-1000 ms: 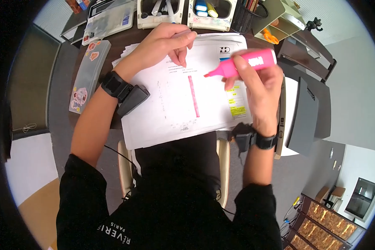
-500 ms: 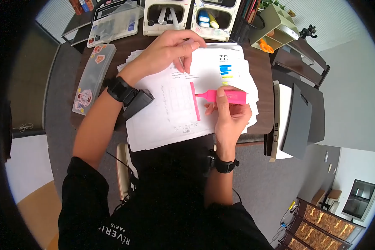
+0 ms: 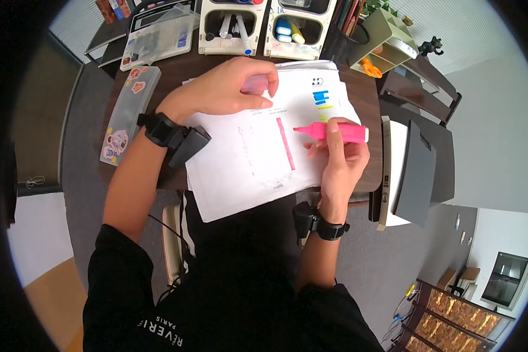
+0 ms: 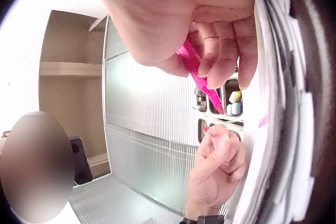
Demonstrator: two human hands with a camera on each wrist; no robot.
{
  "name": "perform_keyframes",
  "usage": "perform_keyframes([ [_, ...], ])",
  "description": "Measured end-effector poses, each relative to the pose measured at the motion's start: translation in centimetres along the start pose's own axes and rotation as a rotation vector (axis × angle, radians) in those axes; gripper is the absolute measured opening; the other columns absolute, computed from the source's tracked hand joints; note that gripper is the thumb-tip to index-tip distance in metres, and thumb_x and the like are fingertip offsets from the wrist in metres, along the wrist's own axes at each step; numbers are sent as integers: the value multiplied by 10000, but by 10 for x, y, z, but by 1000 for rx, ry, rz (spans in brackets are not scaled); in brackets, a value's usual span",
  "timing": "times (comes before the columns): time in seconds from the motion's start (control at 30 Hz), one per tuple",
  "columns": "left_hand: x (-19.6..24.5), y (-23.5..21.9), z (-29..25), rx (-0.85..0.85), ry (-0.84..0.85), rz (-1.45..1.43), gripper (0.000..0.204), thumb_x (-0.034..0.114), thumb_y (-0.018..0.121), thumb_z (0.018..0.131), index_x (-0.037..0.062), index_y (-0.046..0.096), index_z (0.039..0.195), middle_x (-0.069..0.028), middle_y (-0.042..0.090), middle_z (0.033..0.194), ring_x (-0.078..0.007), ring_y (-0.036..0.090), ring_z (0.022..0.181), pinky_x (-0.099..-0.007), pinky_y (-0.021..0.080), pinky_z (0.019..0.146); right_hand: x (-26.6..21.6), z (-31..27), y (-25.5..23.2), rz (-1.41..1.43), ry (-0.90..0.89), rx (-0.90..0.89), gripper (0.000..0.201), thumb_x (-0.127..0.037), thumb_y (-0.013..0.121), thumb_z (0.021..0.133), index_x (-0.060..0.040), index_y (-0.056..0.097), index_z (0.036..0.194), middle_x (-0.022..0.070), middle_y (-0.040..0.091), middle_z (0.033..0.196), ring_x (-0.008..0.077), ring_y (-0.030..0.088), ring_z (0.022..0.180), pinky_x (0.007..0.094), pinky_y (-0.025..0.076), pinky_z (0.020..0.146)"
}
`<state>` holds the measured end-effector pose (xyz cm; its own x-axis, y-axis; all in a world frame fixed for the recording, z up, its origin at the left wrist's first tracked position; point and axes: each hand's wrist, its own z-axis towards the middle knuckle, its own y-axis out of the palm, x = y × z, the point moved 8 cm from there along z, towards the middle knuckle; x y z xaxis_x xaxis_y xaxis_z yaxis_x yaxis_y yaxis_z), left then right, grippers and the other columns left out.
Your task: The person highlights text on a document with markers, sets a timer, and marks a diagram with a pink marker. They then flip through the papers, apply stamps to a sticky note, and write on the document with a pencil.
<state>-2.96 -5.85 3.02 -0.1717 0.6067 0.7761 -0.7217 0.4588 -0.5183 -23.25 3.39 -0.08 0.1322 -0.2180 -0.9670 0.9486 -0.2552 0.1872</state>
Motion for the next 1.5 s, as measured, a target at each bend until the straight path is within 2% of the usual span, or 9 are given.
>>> perform_keyframes([
  [0.07,-4,5,-2,-131,-111,98,217,130,756,816,21,600,921,-90,625,848,-207,578,801,-341,470,758,-10,0,8,-39,-34,12,216,-163,656,990,45,631,1045,101,667,779,155,601,545,326,572,599],
  [0.23,-6,8,-4,-167,-107,136,251,103,800,771,18,591,880,-97,630,824,-228,573,757,-350,471,729,-24,1,31,-37,-39,-108,188,-129,668,980,41,629,1050,105,672,807,158,628,582,305,547,574],
  [0.3,-12,14,-7,-192,-196,127,247,84,803,771,16,588,872,-95,635,832,-229,580,757,-357,471,718,-26,2,39,-15,-46,-185,151,-75,673,968,43,623,1047,98,671,806,151,633,604,288,518,560],
  [0.63,-15,15,-6,-159,-181,96,250,106,807,789,9,583,846,-114,642,798,-265,618,764,-382,473,703,8,9,38,-99,8,-241,146,-49,687,953,51,641,1050,83,677,808,119,622,609,261,507,568],
  [0.73,-4,14,-5,-142,-109,139,270,121,820,781,8,584,843,-111,635,792,-256,606,744,-374,471,684,10,5,37,-149,-5,-223,139,-33,691,945,50,649,1048,78,683,810,109,628,615,247,504,560],
  [0.8,-9,15,-5,-186,-230,153,288,133,831,771,6,581,837,-110,630,780,-254,598,729,-372,469,674,6,4,38,-171,-31,-230,137,-29,698,938,48,652,1042,77,687,809,102,633,619,239,503,554],
  [1.1,-10,15,-5,-147,-118,160,305,123,849,747,6,582,835,-102,611,750,-229,593,718,-358,470,669,9,2,39,-204,-21,-246,142,-36,708,934,46,656,1037,71,683,807,95,622,626,238,499,562],
  [1.23,-13,16,-6,-188,-229,173,302,118,848,745,7,582,835,-100,606,755,-219,586,719,-359,470,670,8,2,40,-205,-17,-264,149,-35,712,931,49,656,1041,71,686,821,98,626,637,237,502,571],
  [1.5,-10,14,-7,-151,-100,146,293,107,842,731,18,583,834,-74,577,729,-201,532,674,-355,438,626,9,-1,44,-228,-16,-294,178,-50,733,921,34,669,1065,58,693,845,79,612,660,223,486,576],
])
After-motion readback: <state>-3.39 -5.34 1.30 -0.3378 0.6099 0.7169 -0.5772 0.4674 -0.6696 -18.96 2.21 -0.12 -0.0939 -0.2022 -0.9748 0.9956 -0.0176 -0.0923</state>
